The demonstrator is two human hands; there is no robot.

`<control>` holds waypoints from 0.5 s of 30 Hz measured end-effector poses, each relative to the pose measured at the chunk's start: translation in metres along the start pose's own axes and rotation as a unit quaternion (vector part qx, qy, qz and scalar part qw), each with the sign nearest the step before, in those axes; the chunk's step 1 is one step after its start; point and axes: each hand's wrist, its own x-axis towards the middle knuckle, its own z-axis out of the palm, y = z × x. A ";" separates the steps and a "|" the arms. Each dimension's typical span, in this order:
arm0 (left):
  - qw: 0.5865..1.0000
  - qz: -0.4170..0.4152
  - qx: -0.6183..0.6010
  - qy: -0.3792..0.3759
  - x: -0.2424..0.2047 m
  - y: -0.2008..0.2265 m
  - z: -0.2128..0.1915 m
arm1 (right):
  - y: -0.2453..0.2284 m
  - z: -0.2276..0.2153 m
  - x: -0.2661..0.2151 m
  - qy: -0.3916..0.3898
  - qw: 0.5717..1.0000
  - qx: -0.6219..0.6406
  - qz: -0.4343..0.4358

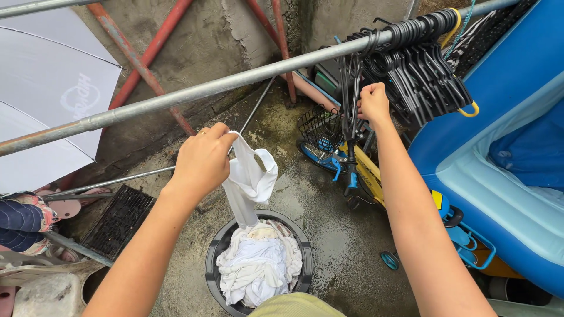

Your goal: Hanging washed clothes onto hangers and a drying rack.

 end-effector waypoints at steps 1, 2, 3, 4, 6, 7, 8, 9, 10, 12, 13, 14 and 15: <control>1.000 0.002 0.000 0.001 0.000 0.001 0.002 | -0.007 -0.003 -0.003 0.002 1.000 0.000 -0.001; 1.000 0.001 -0.004 0.001 0.000 0.001 0.004 | -0.014 -0.006 -0.006 -0.034 0.999 0.014 0.024; 1.000 0.001 -0.008 0.001 0.000 0.002 0.005 | -0.021 -0.009 -0.009 -0.070 0.996 0.027 0.049; 1.000 0.002 -0.009 0.002 0.001 0.003 0.005 | -0.020 -0.011 -0.008 -0.069 0.996 0.027 0.048; 1.000 0.000 -0.013 -0.001 0.002 0.005 0.005 | -0.016 -0.011 -0.006 -0.084 0.995 -0.007 0.055; 1.000 0.001 -0.014 -0.002 0.003 0.007 0.004 | -0.015 -0.016 -0.006 -0.084 0.995 -0.007 0.056; 1.000 0.000 -0.013 -0.001 0.003 0.008 0.004 | -0.014 -0.019 -0.007 -0.032 0.995 -0.092 -0.004; 1.000 -0.001 -0.013 0.000 0.003 0.009 0.003 | -0.013 -0.022 -0.007 0.020 0.982 -0.176 -0.065; 1.000 -0.002 -0.013 -0.002 0.004 0.009 0.003 | -0.021 -0.028 -0.013 0.018 0.982 -0.176 -0.064; 1.000 0.000 -0.009 -0.001 0.005 0.009 0.005 | -0.037 -0.039 -0.026 0.092 0.925 -0.334 -0.158; 1.000 -0.003 -0.009 -0.003 0.005 0.011 0.006 | -0.039 -0.041 -0.025 0.089 0.925 -0.334 -0.158; 1.000 -0.005 -0.006 -0.008 0.005 0.012 0.006 | -0.041 -0.043 -0.024 0.097 0.916 -0.356 -0.157; 1.000 -0.007 -0.002 -0.014 0.006 0.013 0.007 | -0.043 -0.045 -0.023 0.105 0.906 -0.378 -0.156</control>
